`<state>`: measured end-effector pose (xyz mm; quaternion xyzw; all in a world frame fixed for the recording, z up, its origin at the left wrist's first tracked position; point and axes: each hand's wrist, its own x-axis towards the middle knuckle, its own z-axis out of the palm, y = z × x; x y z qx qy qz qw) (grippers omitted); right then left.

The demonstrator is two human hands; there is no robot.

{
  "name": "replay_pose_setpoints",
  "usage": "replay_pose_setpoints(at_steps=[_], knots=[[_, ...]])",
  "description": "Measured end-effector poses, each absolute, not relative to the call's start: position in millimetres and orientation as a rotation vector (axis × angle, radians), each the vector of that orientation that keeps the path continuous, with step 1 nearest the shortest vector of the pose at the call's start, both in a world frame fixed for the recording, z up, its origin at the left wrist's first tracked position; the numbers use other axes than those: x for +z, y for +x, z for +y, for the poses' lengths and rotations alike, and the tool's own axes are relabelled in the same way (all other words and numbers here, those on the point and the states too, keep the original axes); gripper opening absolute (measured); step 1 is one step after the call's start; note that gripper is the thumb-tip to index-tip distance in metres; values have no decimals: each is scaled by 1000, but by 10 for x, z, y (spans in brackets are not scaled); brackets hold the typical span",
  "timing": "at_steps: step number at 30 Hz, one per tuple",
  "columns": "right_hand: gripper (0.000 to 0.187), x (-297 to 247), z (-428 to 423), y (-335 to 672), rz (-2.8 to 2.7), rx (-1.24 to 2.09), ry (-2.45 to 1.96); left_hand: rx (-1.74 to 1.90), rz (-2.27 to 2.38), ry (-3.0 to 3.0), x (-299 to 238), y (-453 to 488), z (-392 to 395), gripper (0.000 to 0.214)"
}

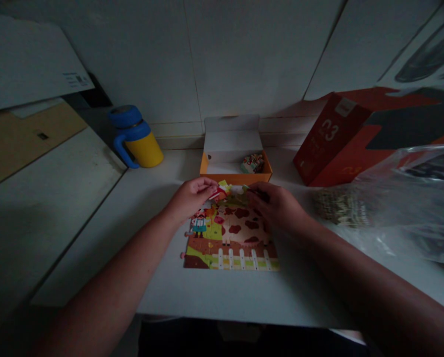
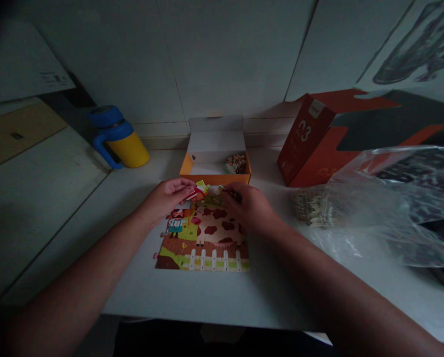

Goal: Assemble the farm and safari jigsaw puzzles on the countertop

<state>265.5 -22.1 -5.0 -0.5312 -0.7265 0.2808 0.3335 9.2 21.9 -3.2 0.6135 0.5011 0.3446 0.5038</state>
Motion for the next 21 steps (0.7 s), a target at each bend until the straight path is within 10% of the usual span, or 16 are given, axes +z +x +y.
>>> replay_pose_setpoints(at_steps=[21], knots=[[35, -167, -183, 2622, -1556, 1104, -1221, 752, 1050, 1443, -69, 251, 112, 15]])
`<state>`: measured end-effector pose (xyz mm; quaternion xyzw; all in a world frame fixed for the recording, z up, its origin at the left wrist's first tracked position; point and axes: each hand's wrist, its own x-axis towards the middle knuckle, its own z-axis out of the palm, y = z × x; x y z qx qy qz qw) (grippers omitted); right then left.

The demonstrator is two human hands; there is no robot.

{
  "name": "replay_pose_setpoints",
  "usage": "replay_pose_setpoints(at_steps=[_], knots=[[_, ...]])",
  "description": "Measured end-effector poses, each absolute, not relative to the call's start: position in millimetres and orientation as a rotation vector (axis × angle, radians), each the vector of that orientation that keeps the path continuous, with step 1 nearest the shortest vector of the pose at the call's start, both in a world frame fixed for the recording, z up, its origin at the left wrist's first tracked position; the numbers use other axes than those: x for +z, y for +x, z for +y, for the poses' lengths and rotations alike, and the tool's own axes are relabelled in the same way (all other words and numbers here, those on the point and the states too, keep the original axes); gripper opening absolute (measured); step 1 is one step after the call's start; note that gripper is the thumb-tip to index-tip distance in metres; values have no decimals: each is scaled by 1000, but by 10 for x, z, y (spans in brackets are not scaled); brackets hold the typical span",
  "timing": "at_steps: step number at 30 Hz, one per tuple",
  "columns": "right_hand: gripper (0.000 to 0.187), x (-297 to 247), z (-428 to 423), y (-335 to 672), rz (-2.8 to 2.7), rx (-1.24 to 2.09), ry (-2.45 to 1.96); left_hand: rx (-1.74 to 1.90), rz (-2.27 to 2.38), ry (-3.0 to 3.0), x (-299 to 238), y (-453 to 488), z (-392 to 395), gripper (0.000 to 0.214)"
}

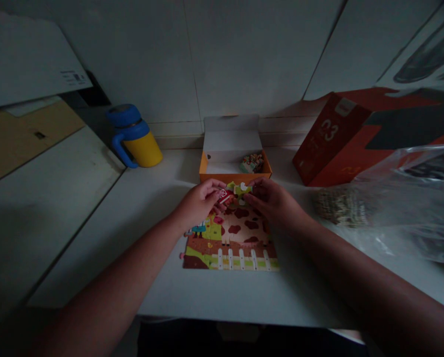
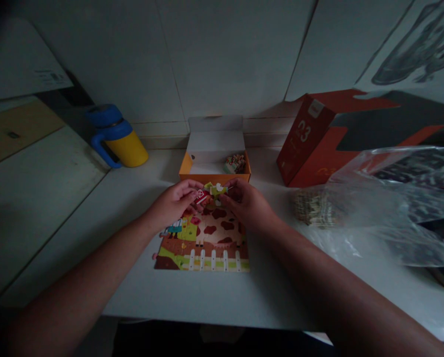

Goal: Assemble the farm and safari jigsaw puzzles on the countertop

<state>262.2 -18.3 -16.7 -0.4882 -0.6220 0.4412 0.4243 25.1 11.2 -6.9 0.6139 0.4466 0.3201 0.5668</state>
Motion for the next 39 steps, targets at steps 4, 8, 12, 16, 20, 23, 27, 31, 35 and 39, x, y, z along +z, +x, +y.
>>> replay_pose_setpoints(at_steps=[4, 8, 12, 16, 20, 23, 27, 31, 35, 39], knots=[[38, -189, -169, 2652, -1538, 1095, -1231, 784, 981, 1402, -119, 261, 119, 20], [41, -209, -153, 2671, -1505, 1120, -1212, 783, 977, 1371, -114, 267, 108, 24], [40, -229, -137, 2658, -1444, 1138, -1208, 783, 939, 1327, -114, 274, 97, 20], [39, -238, -136, 2642, -1456, 1068, -1248, 796, 900, 1374, -158, 301, 81, 20], [37, -213, -161, 2618, -1519, 992, -1281, 793, 891, 1462, -205, 339, 62, 23], [34, -187, -188, 2595, -1580, 911, -1334, 768, 902, 1496, -210, 359, 47, 26], [32, -152, -224, 2577, -1638, 818, -1377, 817, 906, 1510, -189, 364, 38, 20], [40, -104, -260, 2573, -1641, 756, -1411, 857, 898, 1511, -176, 358, 44, 17], [41, -102, -270, 2561, -1655, 996, -1320, 862, 843, 1503, -175, 380, 30, 16], [41, -149, -245, 2557, -1530, 1087, -1222, 844, 858, 1593, -165, 385, 23, 14]])
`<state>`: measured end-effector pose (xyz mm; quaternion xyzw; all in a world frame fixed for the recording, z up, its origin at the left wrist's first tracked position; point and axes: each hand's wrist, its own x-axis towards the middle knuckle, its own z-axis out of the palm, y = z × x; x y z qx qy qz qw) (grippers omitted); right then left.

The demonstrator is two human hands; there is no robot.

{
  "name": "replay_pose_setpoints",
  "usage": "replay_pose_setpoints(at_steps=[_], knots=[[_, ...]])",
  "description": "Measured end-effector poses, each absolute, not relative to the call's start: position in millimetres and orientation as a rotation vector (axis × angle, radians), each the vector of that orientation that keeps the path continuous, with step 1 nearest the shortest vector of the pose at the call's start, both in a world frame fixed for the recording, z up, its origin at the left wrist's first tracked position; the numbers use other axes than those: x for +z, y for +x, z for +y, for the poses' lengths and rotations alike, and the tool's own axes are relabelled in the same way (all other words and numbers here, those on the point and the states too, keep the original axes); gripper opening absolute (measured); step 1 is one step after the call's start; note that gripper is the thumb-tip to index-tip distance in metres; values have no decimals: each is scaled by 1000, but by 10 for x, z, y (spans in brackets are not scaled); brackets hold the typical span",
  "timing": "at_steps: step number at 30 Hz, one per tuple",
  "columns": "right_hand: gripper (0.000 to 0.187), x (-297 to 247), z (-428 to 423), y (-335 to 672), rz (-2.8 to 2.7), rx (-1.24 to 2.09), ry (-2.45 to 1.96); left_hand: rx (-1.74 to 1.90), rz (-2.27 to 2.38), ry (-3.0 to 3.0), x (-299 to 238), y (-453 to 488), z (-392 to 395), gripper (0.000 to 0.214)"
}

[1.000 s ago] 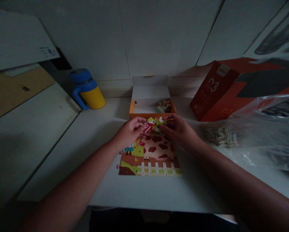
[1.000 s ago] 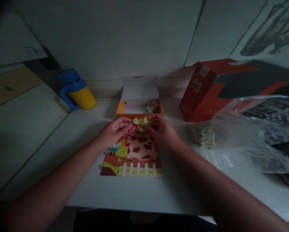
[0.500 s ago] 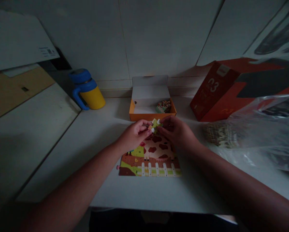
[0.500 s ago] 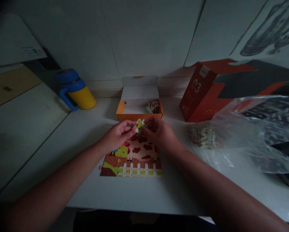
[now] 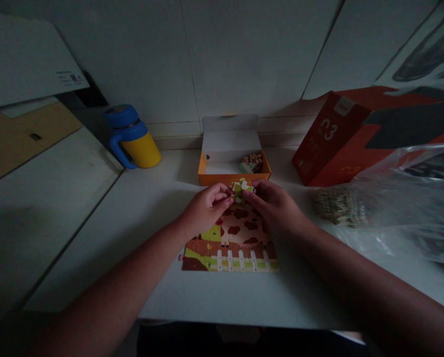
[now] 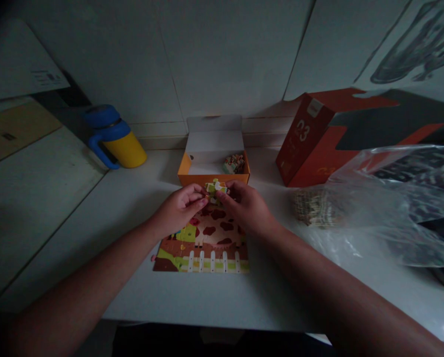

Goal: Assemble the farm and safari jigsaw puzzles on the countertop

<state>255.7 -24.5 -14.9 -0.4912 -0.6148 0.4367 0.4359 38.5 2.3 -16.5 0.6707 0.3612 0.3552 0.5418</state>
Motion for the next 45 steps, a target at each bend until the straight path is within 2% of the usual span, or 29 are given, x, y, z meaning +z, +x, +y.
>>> replay_pose_setpoints(at_steps=[3, 6, 10, 14, 19, 26, 37, 45], knots=[[37, -135, -226, 2602, -1553, 922, -1239, 878, 1007, 1765, -121, 318, 61, 13], [24, -57, -226, 2680, -1771, 575, -1323, 903, 1254, 2024, -73, 195, 136, 14], [12, 12, -227, 2733, -2111, 331, -1323, 738, 1363, 2351, -90, 35, 225, 13], [10, -51, -192, 2694, -2277, 379, -1365, 600, 1299, 2518, -163, -46, 268, 41], [11, -109, -163, 2660, -2294, 389, -1408, 524, 1253, 2508, -174, -52, 312, 37], [7, -59, -209, 2589, -2283, 465, -1398, 551, 1329, 2324, -156, -6, 320, 48], [6, -70, -209, 2577, -2300, 471, -1443, 574, 1080, 1666, -165, -11, 310, 17], [5, -65, -226, 2599, -2234, 503, -1342, 752, 1092, 1684, -189, -2, 323, 14]])
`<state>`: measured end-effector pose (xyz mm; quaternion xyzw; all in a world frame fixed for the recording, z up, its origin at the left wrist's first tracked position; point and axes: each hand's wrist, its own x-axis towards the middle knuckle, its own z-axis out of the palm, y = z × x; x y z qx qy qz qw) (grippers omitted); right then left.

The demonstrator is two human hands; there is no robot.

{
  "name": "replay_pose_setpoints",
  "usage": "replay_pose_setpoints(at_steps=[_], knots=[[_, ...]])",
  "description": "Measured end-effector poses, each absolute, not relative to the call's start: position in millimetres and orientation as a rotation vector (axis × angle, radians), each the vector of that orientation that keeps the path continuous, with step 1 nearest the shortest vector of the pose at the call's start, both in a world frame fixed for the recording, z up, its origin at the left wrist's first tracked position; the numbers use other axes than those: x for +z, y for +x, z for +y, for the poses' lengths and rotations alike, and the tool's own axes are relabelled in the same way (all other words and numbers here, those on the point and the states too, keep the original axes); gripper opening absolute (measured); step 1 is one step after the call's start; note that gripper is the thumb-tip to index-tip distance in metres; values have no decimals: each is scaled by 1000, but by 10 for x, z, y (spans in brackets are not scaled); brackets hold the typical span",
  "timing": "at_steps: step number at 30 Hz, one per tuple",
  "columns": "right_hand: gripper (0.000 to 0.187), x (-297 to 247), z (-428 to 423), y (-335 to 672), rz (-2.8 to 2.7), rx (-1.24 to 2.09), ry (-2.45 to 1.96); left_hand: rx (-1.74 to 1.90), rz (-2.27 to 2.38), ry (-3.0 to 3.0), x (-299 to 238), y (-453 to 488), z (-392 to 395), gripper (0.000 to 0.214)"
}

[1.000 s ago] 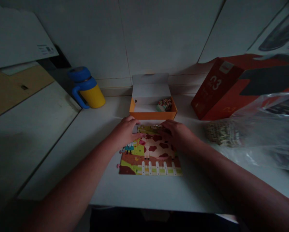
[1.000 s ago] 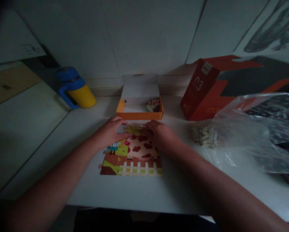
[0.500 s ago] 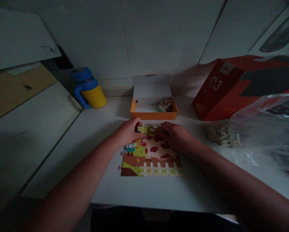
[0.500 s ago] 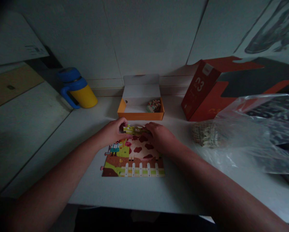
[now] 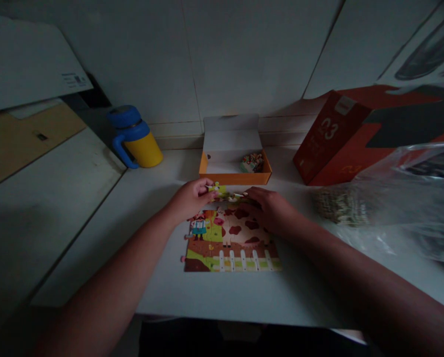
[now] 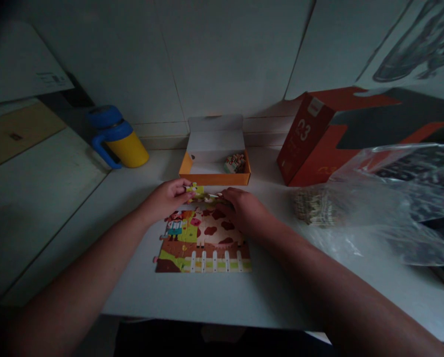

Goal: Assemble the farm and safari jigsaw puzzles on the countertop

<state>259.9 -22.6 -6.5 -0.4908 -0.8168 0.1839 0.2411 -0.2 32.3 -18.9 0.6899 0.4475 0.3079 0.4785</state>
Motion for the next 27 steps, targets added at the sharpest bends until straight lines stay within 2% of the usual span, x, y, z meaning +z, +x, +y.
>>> replay_pose_setpoints(at_steps=[9, 16, 22, 25, 27], knots=[[32, -33, -240, 2634, -2001, 547, -1346, 687, 941, 2002, -145, 188, 122, 28], [24, -49, -215, 2629, -2111, 489, -1266, 756, 793, 1865, -120, 337, 19, 54], [16, -67, -181, 2669, -2148, 375, -1410, 889, 1018, 2067, -158, 297, 88, 39], [12, -103, -154, 2685, -2199, 384, -1418, 810, 1119, 2300, -172, 238, 129, 24], [9, -131, -144, 2674, -2265, 389, -1406, 721, 1106, 2416, -200, 220, 139, 27]])
